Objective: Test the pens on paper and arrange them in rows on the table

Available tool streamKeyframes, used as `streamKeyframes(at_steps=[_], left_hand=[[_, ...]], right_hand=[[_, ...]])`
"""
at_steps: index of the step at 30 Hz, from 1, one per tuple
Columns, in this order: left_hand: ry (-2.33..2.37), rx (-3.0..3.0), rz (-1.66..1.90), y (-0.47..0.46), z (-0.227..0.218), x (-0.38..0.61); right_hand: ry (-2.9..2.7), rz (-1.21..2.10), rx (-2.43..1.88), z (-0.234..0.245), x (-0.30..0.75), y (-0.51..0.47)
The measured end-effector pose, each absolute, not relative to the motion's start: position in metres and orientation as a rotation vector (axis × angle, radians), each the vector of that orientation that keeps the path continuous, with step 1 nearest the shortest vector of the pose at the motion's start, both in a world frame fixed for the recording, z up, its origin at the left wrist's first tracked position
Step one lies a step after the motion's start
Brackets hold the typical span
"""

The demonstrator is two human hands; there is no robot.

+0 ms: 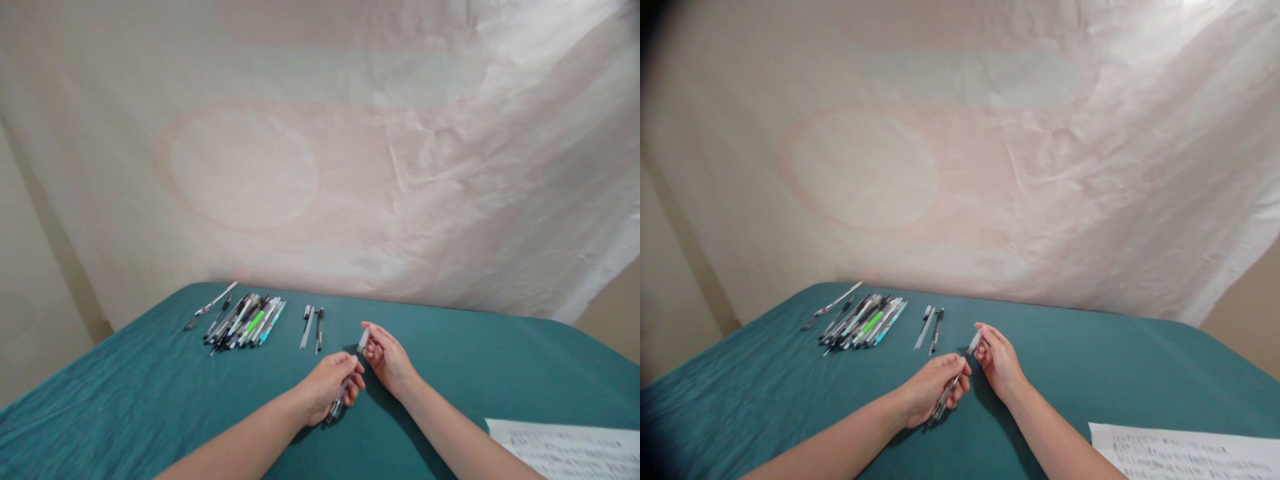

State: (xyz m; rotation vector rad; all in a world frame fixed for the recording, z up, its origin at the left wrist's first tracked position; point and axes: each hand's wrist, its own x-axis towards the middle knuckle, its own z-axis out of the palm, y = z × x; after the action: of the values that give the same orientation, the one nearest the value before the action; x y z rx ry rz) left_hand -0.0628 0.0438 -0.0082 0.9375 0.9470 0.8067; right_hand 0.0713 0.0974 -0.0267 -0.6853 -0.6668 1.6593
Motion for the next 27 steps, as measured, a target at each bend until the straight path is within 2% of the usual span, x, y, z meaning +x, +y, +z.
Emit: streamKeyframes(at_steps=[7,14,22,27], left_hand=[[0.92,0.952,0.807,0.044,-0.012,-0.064],[0.928,0.946,0.831,0.043,-0.009,-0.064],[0.909,0.905,0.981,0.041,-0.014,-0.06],[0.894,0.884,1.048,0.044,-0.017,-0.06]], right_hand=[[-0.63,1.603,-0.831,-0.025,0.083,0.113],[-0.775,1.386,-1.079,-0.024,0.1,0.14],[-1.14,1.524,-1.263,-0.022,0.035,0.178],[-1.289,1.497,-1.411,-0.024,-0.001,0.206]])
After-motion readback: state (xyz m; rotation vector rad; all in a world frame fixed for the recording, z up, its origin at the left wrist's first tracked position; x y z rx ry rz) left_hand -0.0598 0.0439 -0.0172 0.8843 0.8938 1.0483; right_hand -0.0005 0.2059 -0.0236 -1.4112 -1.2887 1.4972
